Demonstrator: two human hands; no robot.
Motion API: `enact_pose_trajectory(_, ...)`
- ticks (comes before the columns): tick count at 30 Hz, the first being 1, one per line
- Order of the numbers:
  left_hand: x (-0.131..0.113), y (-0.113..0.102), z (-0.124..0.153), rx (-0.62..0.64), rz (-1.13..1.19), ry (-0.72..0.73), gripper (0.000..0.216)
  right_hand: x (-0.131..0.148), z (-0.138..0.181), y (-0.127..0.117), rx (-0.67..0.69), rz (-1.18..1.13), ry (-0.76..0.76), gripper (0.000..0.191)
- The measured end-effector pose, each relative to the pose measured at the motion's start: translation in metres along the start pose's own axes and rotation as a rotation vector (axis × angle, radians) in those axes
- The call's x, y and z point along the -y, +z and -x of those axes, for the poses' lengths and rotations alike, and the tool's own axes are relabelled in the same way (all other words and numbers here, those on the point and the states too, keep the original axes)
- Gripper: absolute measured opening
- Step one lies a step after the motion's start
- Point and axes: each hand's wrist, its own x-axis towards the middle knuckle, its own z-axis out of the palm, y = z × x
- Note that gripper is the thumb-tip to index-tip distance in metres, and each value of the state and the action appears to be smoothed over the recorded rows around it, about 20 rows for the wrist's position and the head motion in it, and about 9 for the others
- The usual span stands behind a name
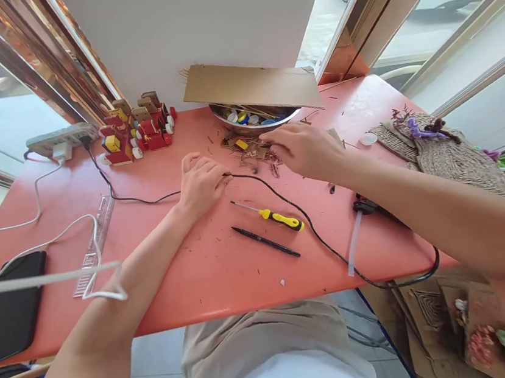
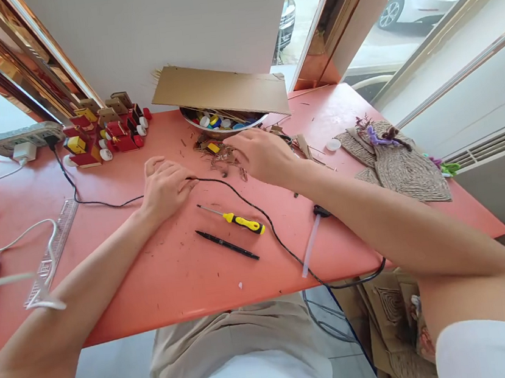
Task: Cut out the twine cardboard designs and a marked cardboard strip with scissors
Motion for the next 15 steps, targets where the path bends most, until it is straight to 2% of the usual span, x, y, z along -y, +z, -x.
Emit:
enact_pose_trajectory(2, -0.005, 0.007, -0.017, 0.091, 0.012, -0.066, 0.016, 0.015, 0.02, -0.009, -0.057, -0.03, 0.04, 0.04)
enact_pose_trajectory(3, -0.008, 0.01, -0.025, 0.137, 0.013, -0.09, 0.016, 0.025, 0.029, -0.011, -0.01, -0.038, 0.027, 0.036)
enact_pose_trajectory(6, -0.016, 0.013, -0.044, 0.259, 0.019, -0.161, 0.018, 0.062, 0.048, -0.008, 0.292, 0.015, -0.042, 0.03)
enact_pose_trajectory(8, -0.017, 0.012, -0.053, 0.303, 0.035, -0.206, 0.02, 0.083, 0.054, -0.004, 0.45, 0.083, -0.043, 0.037)
enact_pose_trajectory(11, -0.012, 0.01, -0.063, 0.301, 0.039, -0.307, 0.022, 0.102, 0.057, -0.003, 0.535, 0.145, -0.033, 0.059)
enact_pose_trajectory(15, 0.001, 0.015, -0.083, 0.161, -0.038, -0.604, 0.025, 0.104, 0.063, -0.013, 0.528, 0.098, 0.006, 0.051)
